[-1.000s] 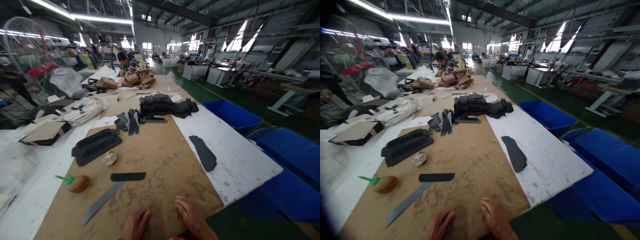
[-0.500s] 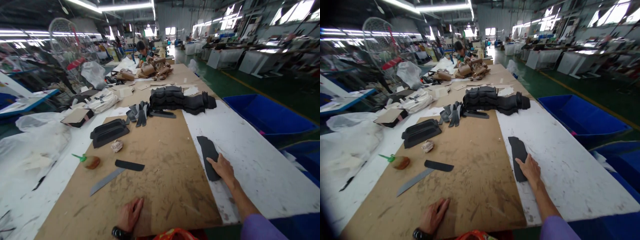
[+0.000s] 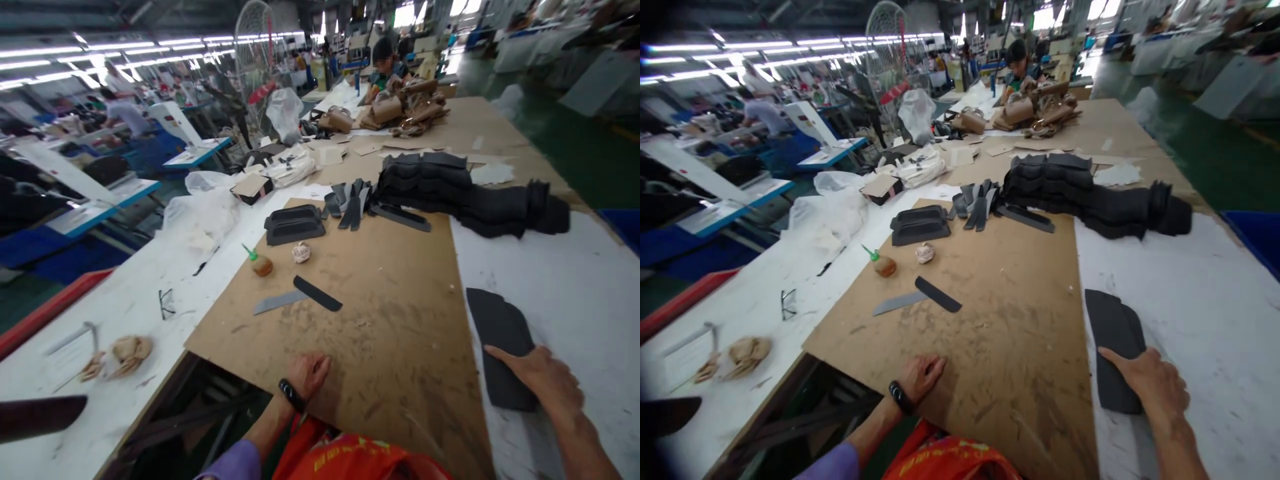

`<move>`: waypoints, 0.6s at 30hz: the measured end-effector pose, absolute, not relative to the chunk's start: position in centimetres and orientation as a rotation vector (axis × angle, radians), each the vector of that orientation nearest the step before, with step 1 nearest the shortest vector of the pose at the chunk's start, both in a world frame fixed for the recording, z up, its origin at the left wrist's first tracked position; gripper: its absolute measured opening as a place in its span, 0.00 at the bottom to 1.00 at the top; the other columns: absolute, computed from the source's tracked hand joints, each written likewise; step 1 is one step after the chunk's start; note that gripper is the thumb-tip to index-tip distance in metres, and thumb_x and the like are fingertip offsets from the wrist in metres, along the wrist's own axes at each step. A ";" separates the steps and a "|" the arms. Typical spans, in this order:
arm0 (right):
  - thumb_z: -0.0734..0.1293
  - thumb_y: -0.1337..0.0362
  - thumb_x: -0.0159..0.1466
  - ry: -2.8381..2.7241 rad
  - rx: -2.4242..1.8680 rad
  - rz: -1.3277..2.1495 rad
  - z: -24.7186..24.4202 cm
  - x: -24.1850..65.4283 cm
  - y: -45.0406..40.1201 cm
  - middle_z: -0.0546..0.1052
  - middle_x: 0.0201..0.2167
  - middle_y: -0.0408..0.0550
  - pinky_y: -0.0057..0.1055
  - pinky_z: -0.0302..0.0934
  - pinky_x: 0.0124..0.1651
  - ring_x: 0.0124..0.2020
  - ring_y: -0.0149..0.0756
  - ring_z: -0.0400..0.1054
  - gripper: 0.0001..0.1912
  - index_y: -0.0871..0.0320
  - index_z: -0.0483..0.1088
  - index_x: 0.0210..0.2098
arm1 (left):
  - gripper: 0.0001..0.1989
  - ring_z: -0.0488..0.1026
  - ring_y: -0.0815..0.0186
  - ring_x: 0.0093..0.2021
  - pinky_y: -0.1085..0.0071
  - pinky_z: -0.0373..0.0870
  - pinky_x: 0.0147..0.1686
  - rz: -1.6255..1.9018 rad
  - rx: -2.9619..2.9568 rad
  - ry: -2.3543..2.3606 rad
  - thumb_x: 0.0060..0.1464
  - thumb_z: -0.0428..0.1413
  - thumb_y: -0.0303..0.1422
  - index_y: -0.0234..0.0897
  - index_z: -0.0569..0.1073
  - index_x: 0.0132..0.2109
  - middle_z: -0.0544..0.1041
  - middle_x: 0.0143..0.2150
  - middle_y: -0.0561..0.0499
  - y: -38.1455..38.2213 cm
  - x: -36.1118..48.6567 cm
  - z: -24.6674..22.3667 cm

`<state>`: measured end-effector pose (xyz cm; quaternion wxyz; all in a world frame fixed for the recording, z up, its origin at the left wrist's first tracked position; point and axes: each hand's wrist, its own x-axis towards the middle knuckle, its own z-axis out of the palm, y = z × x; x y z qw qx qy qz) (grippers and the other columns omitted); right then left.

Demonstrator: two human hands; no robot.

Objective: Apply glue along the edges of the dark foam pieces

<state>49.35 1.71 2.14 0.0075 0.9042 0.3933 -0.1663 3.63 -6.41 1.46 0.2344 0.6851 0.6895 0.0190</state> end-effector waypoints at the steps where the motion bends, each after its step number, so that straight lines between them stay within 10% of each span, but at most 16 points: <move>1: 0.63 0.36 0.43 1.254 2.843 -0.476 2.2 49.0 1.6 0.68 0.44 0.79 0.53 0.62 0.39 0.46 0.68 0.65 0.51 0.70 0.62 0.54 | 0.21 0.63 0.69 0.23 0.72 0.51 0.25 0.056 1.873 1.888 0.57 0.42 0.42 0.37 0.68 0.24 0.69 0.21 0.53 -6.5 3.6 1.3; 12: 0.59 0.41 0.53 1.489 2.757 -0.480 2.9 46.9 1.8 0.73 0.39 0.71 0.53 0.63 0.37 0.41 0.65 0.68 0.40 0.69 0.63 0.52 | 0.20 0.69 0.65 0.27 0.71 0.56 0.27 0.129 1.789 1.799 0.58 0.41 0.43 0.39 0.70 0.26 0.73 0.24 0.49 -6.7 2.9 0.9; 18: 0.68 0.48 0.46 1.410 3.064 -1.419 3.9 41.7 0.9 0.77 0.38 0.58 0.43 0.66 0.40 0.40 0.51 0.71 0.31 0.62 0.68 0.44 | 0.22 0.70 0.66 0.25 0.70 0.62 0.30 0.255 1.700 1.682 0.60 0.35 0.42 0.39 0.68 0.29 0.73 0.23 0.50 -6.1 1.9 0.8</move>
